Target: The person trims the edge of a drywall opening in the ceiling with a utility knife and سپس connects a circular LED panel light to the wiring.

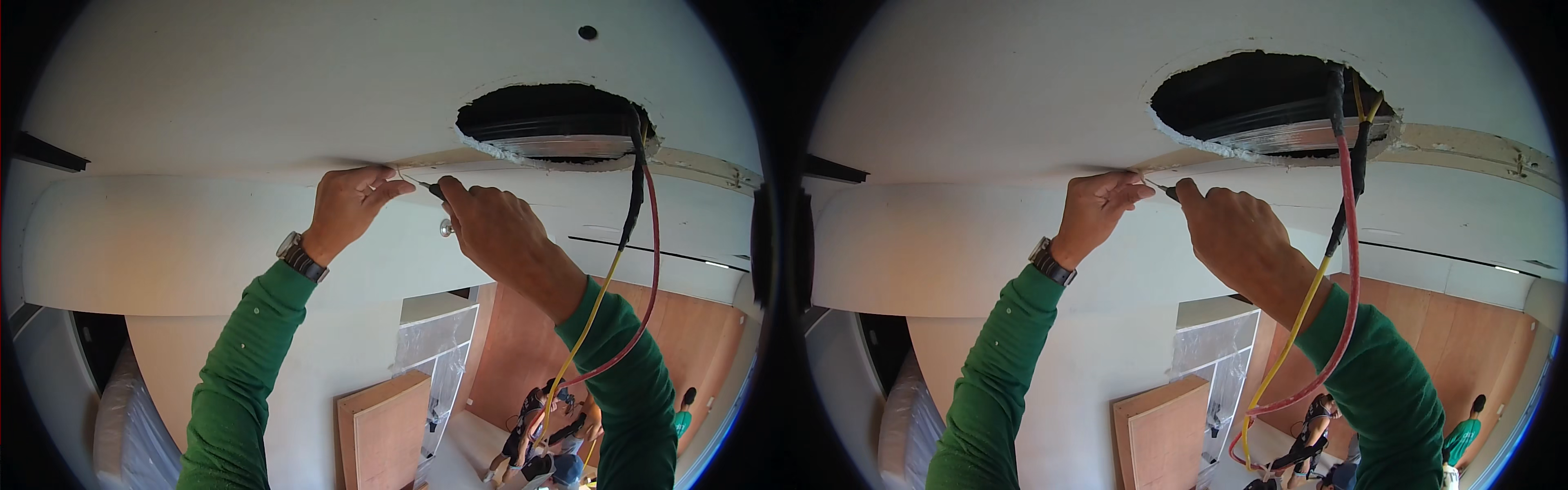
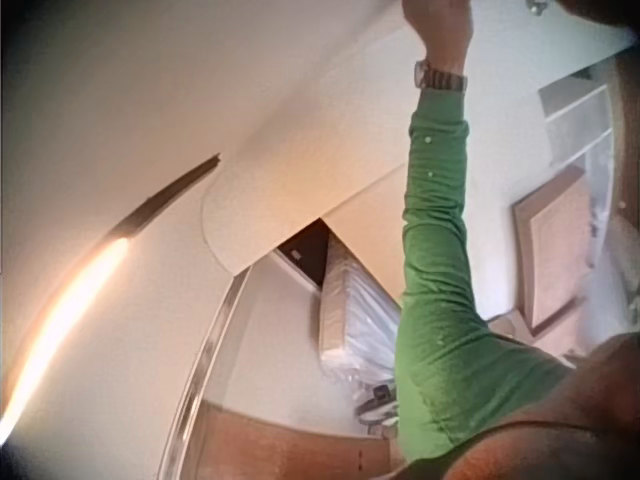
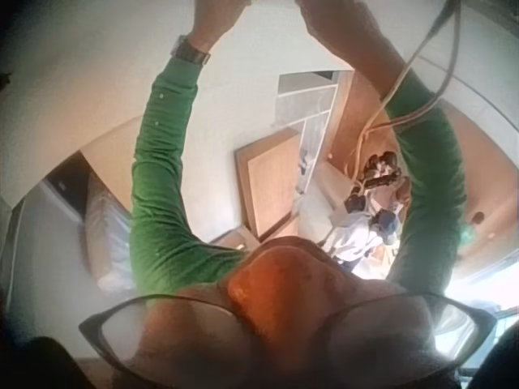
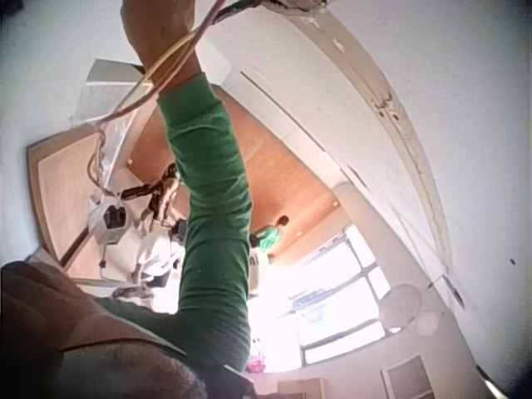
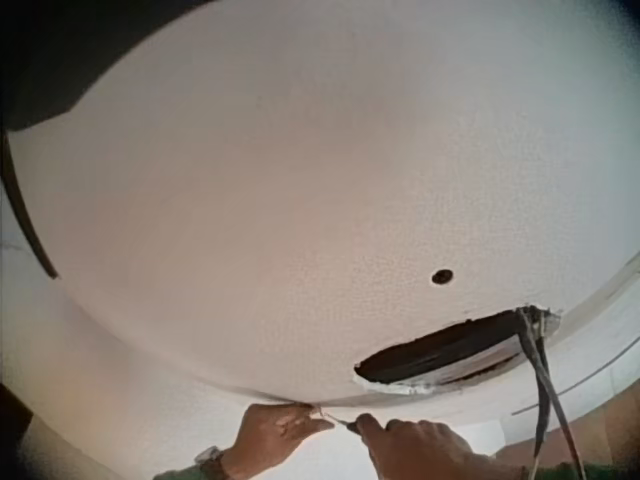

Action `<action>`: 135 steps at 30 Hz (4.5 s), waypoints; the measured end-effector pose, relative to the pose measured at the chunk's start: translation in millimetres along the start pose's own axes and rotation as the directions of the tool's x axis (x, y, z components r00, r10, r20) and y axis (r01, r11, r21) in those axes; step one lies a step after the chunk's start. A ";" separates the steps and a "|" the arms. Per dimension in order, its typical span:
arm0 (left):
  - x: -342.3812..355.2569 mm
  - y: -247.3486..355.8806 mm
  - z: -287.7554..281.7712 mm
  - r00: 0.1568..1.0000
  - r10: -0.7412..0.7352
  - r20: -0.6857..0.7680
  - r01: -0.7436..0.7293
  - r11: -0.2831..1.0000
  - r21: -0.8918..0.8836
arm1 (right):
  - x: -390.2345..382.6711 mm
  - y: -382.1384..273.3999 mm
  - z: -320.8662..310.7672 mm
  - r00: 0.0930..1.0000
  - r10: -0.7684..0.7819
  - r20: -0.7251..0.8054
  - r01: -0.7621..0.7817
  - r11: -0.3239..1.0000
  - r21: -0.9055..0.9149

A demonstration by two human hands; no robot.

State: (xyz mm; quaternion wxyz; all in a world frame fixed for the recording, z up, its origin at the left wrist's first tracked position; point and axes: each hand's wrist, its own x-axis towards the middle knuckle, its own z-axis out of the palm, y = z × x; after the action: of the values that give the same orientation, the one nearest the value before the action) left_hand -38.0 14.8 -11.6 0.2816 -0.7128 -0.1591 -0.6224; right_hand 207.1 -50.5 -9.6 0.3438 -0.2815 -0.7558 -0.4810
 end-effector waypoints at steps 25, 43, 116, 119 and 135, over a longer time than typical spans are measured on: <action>-8.9 6.4 -7.3 0.951 -0.302 0.072 0.301 0.953 0.029 | -2.9 -14.3 18.3 0.994 0.071 -0.080 -0.089 0.964 -0.250; 9.3 -31.9 3.4 0.987 0.107 -0.119 -0.088 0.984 0.155 | 18.6 3.1 17.4 0.992 0.056 0.110 -0.084 0.960 0.269; -4.8 4.8 -13.2 0.994 0.007 -0.110 -0.007 1.000 0.003 | 5.7 -14.2 23.8 0.982 0.010 -0.191 -0.017 0.999 -0.031; -3.9 6.8 -13.4 0.996 -0.023 -0.084 0.019 0.999 -0.043 | 9.5 -11.7 24.9 0.982 -0.010 -0.190 0.004 1.000 -0.027; -5.9 -1.0 -9.5 0.989 0.067 -0.133 -0.072 0.997 -0.035 | 14.5 -10.9 23.4 0.979 -0.010 -0.202 0.033 0.993 0.109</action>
State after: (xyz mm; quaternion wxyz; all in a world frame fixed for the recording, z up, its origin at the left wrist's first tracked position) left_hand -47.3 10.7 -16.6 0.2988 -0.6808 -0.1027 -0.6608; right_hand 184.3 -31.7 -11.0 0.4285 -0.2035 -0.7459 -0.4676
